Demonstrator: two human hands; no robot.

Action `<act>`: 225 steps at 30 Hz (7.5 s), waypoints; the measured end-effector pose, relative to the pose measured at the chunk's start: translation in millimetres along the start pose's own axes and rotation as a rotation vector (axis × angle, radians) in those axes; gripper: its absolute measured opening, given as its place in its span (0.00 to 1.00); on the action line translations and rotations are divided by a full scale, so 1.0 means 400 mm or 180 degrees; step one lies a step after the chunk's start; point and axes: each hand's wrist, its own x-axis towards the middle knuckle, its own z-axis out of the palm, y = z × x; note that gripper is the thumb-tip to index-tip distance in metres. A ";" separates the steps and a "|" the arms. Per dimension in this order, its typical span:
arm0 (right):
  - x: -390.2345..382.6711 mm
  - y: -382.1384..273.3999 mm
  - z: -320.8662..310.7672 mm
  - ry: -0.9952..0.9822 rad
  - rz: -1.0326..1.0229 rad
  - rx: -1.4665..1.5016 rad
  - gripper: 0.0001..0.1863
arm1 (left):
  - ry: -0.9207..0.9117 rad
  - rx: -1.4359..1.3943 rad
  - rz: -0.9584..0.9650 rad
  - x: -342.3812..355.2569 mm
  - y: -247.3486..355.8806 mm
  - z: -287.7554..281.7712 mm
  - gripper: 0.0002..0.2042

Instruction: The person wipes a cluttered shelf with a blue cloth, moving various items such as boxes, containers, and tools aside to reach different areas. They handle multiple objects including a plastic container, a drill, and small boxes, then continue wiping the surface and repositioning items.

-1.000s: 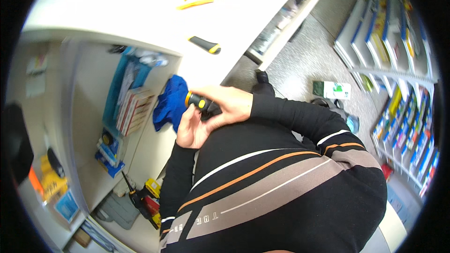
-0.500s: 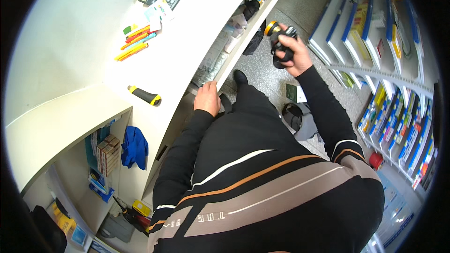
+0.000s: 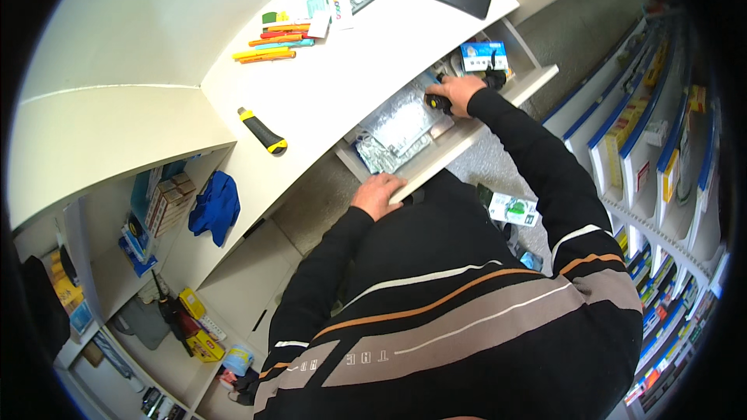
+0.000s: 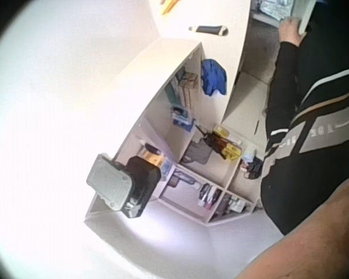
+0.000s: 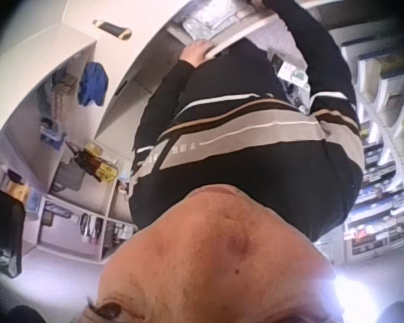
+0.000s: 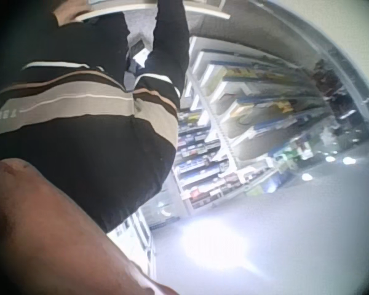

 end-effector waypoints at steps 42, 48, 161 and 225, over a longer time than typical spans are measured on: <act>0.225 0.466 -0.351 0.1670 0.0015 0.1074 0.47 | 0.2317 -0.1405 -0.2178 0.036 0.199 0.146 0.14; 0.145 0.399 -0.271 0.1921 -0.0183 0.0309 0.44 | 0.2237 -0.1449 -0.2115 0.043 0.194 0.141 0.14; 0.133 0.421 0.011 0.0436 -0.0168 0.0474 0.19 | 0.1632 -0.0399 -0.1622 0.144 0.341 0.299 0.19; 0.135 0.490 0.100 0.0770 0.0144 -0.0306 0.12 | 0.2117 -0.1166 -0.1876 0.201 0.374 0.274 0.14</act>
